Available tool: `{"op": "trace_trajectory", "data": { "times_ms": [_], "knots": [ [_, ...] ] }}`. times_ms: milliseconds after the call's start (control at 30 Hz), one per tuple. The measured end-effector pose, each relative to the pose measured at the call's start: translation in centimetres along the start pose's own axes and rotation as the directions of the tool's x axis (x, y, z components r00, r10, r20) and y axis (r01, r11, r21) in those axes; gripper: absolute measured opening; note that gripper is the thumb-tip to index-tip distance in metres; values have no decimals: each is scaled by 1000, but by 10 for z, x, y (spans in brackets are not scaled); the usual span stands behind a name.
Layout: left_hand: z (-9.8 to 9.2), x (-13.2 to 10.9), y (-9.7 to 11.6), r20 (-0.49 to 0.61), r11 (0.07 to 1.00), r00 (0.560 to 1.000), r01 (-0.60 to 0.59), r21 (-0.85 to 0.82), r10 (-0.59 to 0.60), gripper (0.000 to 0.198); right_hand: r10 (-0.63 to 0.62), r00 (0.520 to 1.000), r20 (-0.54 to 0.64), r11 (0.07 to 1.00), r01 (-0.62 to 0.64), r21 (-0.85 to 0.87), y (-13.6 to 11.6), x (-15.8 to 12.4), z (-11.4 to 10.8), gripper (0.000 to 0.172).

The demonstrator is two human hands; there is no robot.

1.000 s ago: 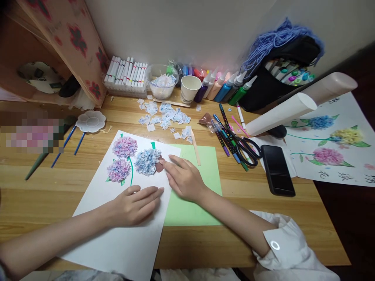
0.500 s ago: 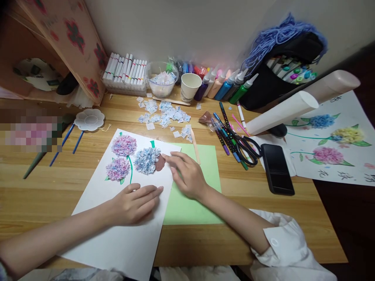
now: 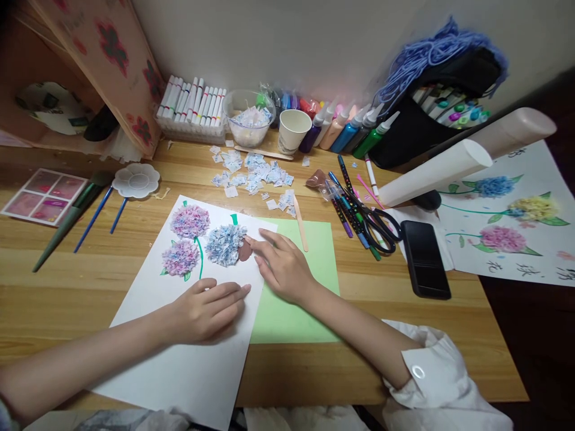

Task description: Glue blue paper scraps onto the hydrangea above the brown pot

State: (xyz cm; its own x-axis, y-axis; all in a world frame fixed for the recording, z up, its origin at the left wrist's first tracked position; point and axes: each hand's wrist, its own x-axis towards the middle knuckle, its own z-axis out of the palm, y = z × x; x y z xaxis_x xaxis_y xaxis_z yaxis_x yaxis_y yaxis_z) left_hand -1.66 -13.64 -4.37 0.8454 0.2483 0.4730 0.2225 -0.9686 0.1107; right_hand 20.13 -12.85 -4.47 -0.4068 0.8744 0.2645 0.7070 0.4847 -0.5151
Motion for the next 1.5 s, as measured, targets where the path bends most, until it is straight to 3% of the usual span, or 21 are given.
{"op": "trace_trajectory", "data": {
  "times_ms": [167, 300, 567, 700, 833, 1033, 1233, 1500],
  "knots": [
    [0, 1, 0, 1, 1000, 1000, 5, -13, -5, 14, 94, 994, 58, 986, -101, 135, 2, 2, -3, 32],
    [0, 3, 0, -5, 1000, 1000, 11, -19, -11, 12, 134, 991, -19, 969, -126, 214, 2, 1, -5, 29],
    [0, 2, -4, 4, 1000, 1000, 9, -24, -9, 13, 25, 1000, 6, 1000, -25, -9, 1, 2, 3, 31],
    [1, 9, -13, 19, 999, 1000, 21, -35, -20, 12, 40, 998, 39, 992, -45, 115, 9, 11, 0, 32],
    [5, 21, -21, 32, 998, 997, 66, -12, -66, 11, 21, 999, -37, 971, -12, 239, 22, 17, -8, 33],
    [8, 26, -24, 21, 998, 999, 46, 32, -47, 12, -188, 978, 88, 981, 183, 61, 28, 16, -9, 39],
    [7, 24, -23, 40, 999, 998, 41, 33, -42, 13, -241, 963, 125, 964, 252, -86, 27, 16, -5, 40],
    [8, 23, -23, 62, 999, 997, 49, 20, -50, 12, -199, 979, 37, 979, 198, 40, 28, 17, -7, 46]
  ]
}}
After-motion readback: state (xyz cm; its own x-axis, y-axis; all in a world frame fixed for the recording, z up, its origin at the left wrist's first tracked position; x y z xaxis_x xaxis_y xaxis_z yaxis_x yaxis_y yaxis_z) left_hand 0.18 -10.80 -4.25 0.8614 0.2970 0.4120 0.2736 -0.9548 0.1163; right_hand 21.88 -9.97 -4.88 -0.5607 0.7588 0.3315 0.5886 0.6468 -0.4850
